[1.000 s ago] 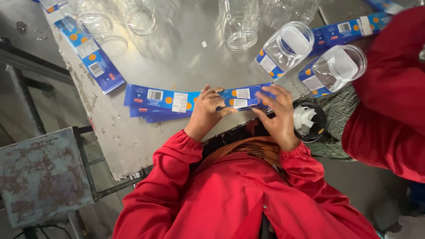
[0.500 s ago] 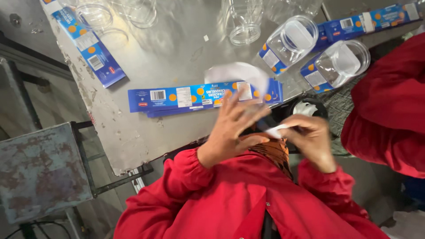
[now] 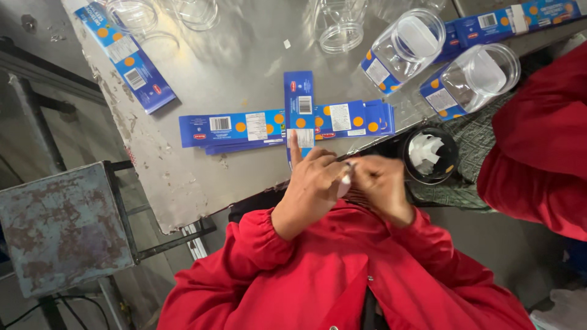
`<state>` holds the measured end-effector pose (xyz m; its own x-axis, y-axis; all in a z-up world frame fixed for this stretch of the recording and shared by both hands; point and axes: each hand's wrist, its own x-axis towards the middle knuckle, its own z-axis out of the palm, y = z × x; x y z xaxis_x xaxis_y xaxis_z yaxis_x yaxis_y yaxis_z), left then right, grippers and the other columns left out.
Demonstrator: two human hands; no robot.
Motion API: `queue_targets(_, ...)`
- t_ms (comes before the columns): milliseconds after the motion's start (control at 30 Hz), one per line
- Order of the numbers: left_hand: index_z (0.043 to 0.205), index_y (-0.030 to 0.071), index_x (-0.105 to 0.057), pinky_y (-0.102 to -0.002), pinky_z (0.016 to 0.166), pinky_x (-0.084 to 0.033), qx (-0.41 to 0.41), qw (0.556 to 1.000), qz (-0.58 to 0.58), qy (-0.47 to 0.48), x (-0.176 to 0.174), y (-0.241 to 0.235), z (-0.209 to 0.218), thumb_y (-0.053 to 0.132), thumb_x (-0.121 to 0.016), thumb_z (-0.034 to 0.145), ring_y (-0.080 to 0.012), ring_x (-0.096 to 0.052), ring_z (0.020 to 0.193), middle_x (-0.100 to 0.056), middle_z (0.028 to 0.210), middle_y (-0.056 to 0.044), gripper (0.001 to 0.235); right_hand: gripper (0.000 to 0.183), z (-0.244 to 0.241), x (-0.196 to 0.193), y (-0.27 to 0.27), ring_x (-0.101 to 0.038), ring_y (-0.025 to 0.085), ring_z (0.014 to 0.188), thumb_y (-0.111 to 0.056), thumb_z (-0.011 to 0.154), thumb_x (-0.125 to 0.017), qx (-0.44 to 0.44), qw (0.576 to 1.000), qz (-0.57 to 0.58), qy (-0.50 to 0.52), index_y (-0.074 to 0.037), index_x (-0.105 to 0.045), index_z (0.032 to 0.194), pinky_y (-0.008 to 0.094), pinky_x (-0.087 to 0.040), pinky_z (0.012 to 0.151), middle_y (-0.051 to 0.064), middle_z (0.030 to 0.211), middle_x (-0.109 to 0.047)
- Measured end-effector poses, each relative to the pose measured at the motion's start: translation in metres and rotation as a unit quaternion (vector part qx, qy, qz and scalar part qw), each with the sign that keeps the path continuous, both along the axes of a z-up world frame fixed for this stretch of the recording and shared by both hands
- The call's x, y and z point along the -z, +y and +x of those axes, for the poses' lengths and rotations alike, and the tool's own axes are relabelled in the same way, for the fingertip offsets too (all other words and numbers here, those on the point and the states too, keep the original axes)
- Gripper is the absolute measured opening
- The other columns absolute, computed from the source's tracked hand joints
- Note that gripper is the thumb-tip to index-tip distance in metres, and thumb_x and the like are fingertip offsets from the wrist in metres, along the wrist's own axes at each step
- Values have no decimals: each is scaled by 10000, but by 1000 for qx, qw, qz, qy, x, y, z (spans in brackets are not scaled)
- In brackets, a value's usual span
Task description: The person applies adhesive labels to clear plastic containers, aligning each label and pressing it down by hand before placing the containers onto a table.
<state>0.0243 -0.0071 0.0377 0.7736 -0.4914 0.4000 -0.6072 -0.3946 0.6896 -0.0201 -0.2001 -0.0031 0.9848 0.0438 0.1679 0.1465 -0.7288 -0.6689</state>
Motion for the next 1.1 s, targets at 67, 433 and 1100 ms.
queue_targets(67,937,60,-728,-735,1212,-52,15,999,-36,24,-4,1,1,23,-679,751,-250,-653,1025,-713,903,-57,196,227,3,22,-18,-713,246,853,-138,1059,-568,85,889,441,92,-36,-758,986,345,-593,832,138,990,-786)
queue_targets(433,958,7,-666,-419,1120,-538,24,949,-316,0,-5,-2,-5,-50,-684,892,-273,-723,929,-704,921,-125,89,101,-22,19,-12,-669,156,1000,-117,1086,-636,14,840,542,-22,-35,-649,1143,345,-553,966,81,1036,-697)
queue_targets(1100,916,155,-753,-432,609,-529,-58,990,128,-2,15,68,38,157,-716,903,-297,-699,710,-702,805,-94,40,177,-5,-38,-61,-659,131,575,-219,810,-826,-11,978,-19,209,-55,-795,868,304,-506,570,91,705,-737)
